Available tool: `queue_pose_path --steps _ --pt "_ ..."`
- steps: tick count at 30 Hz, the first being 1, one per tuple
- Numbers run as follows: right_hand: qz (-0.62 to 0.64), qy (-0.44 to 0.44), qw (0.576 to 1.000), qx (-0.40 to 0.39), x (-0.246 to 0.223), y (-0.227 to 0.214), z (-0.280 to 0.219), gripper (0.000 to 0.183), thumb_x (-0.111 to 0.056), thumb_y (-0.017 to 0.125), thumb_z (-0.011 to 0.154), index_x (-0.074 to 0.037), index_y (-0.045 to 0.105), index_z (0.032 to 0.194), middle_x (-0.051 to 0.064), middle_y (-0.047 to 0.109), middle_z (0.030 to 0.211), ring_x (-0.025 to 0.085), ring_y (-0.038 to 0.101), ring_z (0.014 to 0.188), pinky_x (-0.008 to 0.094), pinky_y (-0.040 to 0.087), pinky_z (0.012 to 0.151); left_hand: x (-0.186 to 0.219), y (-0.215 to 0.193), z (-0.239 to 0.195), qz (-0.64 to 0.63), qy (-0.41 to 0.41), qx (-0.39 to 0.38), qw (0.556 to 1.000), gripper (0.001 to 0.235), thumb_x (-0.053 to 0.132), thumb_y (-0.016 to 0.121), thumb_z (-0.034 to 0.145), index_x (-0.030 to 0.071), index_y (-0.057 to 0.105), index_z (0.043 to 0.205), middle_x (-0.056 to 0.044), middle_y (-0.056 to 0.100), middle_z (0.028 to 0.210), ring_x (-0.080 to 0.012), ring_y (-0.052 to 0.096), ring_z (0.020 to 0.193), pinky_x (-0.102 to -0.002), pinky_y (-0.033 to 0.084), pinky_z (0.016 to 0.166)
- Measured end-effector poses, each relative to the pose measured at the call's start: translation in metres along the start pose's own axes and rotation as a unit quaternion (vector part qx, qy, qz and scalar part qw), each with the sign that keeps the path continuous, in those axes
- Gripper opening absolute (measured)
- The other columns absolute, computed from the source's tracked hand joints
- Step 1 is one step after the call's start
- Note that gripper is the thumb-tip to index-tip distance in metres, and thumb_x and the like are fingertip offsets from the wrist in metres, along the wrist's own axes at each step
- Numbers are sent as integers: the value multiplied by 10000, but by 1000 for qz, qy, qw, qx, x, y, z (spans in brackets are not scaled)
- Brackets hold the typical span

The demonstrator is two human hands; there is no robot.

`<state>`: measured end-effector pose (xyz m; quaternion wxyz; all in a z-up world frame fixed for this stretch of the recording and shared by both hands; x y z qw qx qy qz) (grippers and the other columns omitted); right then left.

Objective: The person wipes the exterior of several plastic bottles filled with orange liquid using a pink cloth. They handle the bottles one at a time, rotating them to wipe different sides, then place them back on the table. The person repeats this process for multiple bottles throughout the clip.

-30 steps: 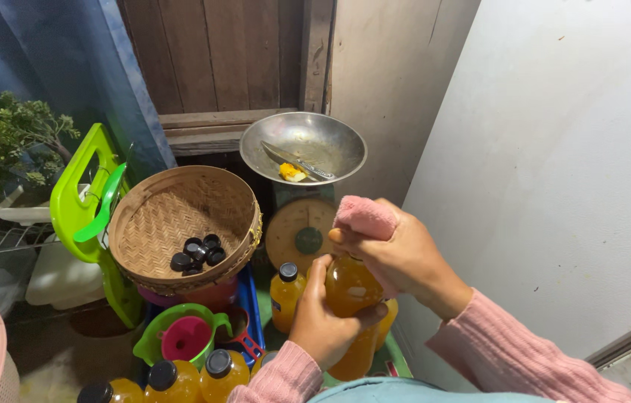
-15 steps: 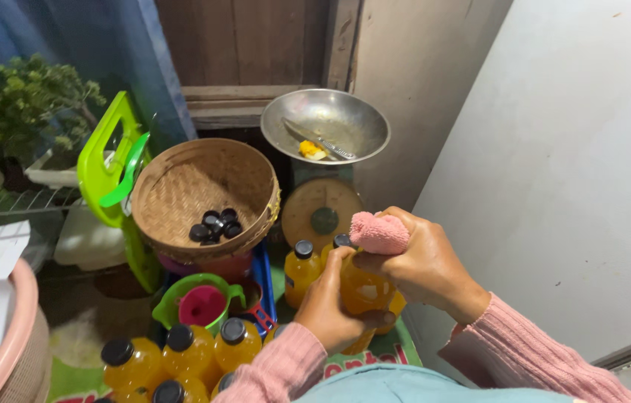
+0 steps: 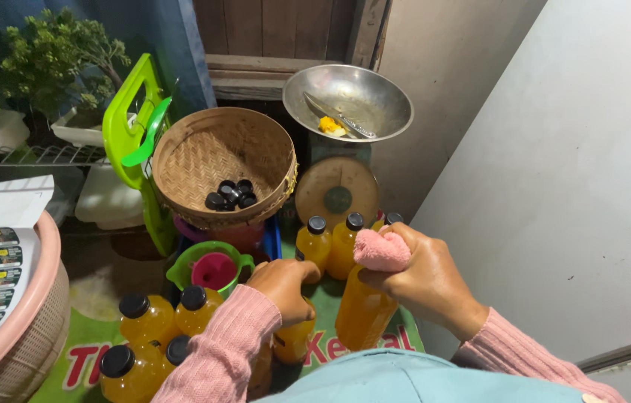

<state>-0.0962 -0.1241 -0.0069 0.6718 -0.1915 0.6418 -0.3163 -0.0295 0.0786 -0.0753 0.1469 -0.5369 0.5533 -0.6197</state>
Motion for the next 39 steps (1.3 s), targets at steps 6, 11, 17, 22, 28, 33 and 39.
queue_pose_path --steps 6,11,17,22,28,33,39 --pt "-15 22 999 -45 12 19 -14 403 -181 890 624 -82 720 975 75 790 848 169 769 771 323 593 720 -13 21 -1 -1 -20 -54 998 507 288 878 730 205 727 1207 -87 712 1234 -284 639 1194 -395 425 1103" --pt "-3 -84 992 -91 18 33 -22 407 -159 903 614 -46 706 951 83 771 918 204 746 829 328 579 760 -22 34 -1 -29 -17 -28 999 480 208 871 734 203 738 1196 -74 692 1200 -273 627 1185 -394 468 1045" --pt "30 -208 965 -155 25 50 -25 503 -177 909 660 -34 691 1091 101 728 994 243 746 898 348 579 789 -27 38 1 -70 10 29 997 452 176 880 705 134 725 1127 -119 703 1093 -309 656 1081 -418 515 937" --pt "29 -322 923 -209 33 68 -21 553 -175 905 698 -37 649 1169 111 694 1029 299 699 966 380 563 818 -32 38 1 -129 -31 28 991 328 144 766 785 113 701 1105 -161 727 906 -347 760 857 -441 599 775" --pt "46 -363 893 -260 44 89 -21 415 -107 848 729 -55 643 1087 140 639 1071 336 653 1031 396 558 879 -33 38 6 -41 84 100 991 310 172 836 727 78 738 1006 -175 733 951 -380 687 965 -459 542 824" --pt "29 -396 880 -262 50 99 -17 479 -112 843 701 -47 637 1129 158 625 1114 368 635 1068 421 549 902 -37 28 12 -48 82 75 993 394 93 834 675 105 749 1060 -167 735 1010 -369 682 1005 -449 539 849" --pt "17 -428 864 -267 66 113 -14 488 -115 827 736 -37 632 1176 168 605 1140 380 626 1071 435 553 882 -35 24 16 -42 65 38 996 408 59 796 714 117 740 1114 -190 730 1017 -364 689 1020 -436 544 888"
Point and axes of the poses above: each hand's wrist, its own z-axis towards the middle knuckle, its own y-axis out of the palm, x = y × z, the point moved 1 cm from there along z, towards the middle knuckle
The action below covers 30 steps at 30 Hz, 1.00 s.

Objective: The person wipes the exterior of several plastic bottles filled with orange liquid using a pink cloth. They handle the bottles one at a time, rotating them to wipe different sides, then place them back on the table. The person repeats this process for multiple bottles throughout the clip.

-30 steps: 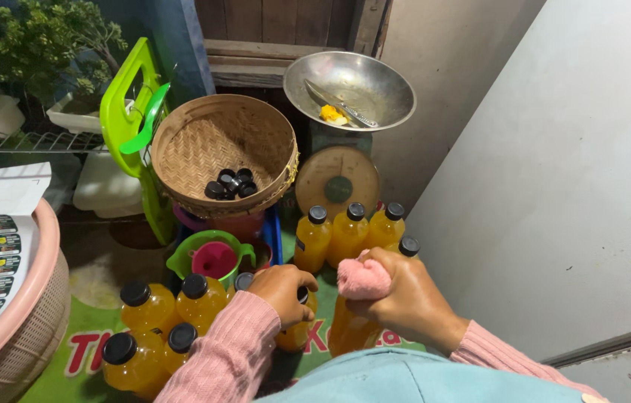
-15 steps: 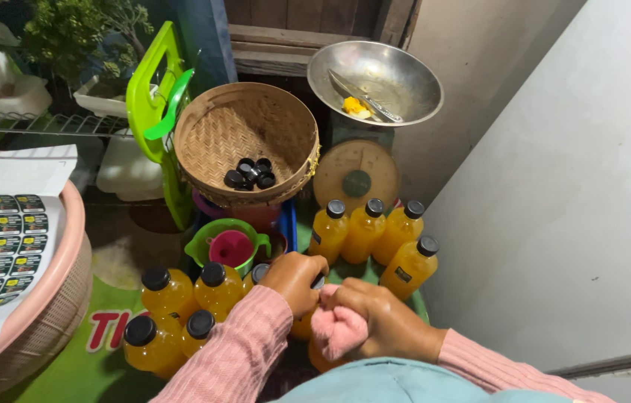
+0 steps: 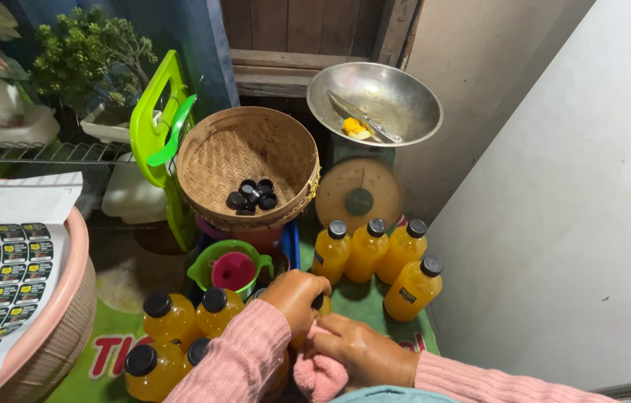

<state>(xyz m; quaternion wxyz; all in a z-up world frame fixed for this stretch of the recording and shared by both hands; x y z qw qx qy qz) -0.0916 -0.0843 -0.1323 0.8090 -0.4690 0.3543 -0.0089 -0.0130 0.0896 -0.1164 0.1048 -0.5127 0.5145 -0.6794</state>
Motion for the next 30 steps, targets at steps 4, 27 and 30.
queue_pose_path --steps 4,27,30 --pt "-20 3 1000 0 8 6 3 428 -143 835 777 -70 619 1140 141 596 1122 355 637 1071 416 560 894 1 -1 -2 -25 -32 -3 999 402 58 772 738 127 744 1133 -206 723 1027 -365 692 1020 -430 549 890" --pt "-44 458 825 329 61 -162 -92 623 -296 902 680 -99 629 1204 147 576 1203 293 646 1059 415 570 847 152 37 109 -75 -51 50 995 574 194 773 796 113 593 1335 -158 662 1289 -332 601 1239 -418 479 1027" --pt "66 488 802 338 63 -175 -107 641 -288 877 679 -108 607 1231 99 670 1163 219 688 1049 371 575 868 170 61 136 -5 -61 35 998 586 191 789 795 110 590 1340 -189 638 1289 -343 591 1246 -422 471 1055"
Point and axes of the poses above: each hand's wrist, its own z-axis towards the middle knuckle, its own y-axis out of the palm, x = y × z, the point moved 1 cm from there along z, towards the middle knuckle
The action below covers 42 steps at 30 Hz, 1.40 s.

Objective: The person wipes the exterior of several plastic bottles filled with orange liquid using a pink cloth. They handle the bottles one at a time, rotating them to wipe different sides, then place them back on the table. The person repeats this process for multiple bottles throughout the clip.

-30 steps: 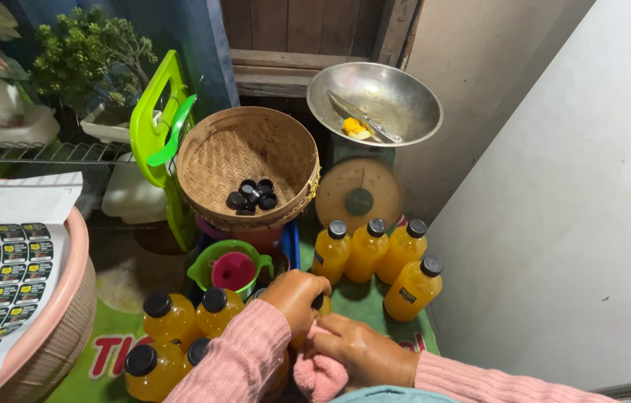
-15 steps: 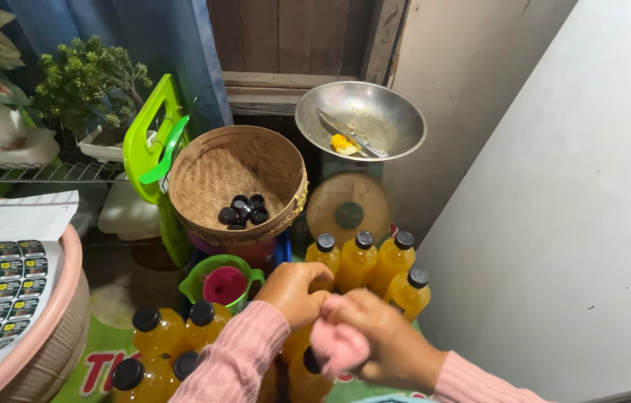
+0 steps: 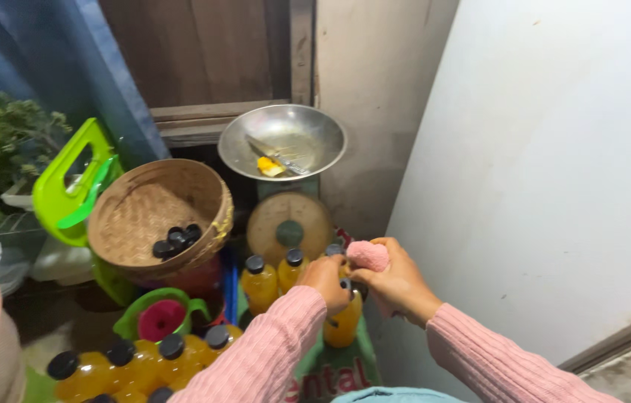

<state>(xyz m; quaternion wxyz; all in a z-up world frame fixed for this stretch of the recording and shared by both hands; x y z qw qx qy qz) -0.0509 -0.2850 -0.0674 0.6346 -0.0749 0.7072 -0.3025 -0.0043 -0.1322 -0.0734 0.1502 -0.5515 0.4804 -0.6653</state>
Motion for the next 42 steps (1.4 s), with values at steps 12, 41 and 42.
queue_pose_path --steps 12,41,42 --pt "167 53 967 -183 -5 -45 0 161 -213 704 881 -78 695 970 14 689 860 100 616 796 266 518 739 -26 94 52 102 -39 35 993 260 99 631 917 152 727 1154 -190 634 1257 -396 630 1174 -495 521 970" --pt "585 74 639 -494 -30 24 -11 941 -657 713 757 -53 475 1438 194 630 1337 309 659 1210 503 564 1018 -2 -111 40 -425 144 88 890 270 159 746 870 2 729 1089 -32 731 833 -75 669 740 -231 546 660" --pt "584 72 654 -474 -33 27 -14 965 -639 730 752 -34 468 1457 216 626 1357 317 650 1241 472 553 1055 -4 -111 40 -428 143 91 888 270 163 748 866 1 725 1081 -31 738 830 -75 679 746 -230 552 667"
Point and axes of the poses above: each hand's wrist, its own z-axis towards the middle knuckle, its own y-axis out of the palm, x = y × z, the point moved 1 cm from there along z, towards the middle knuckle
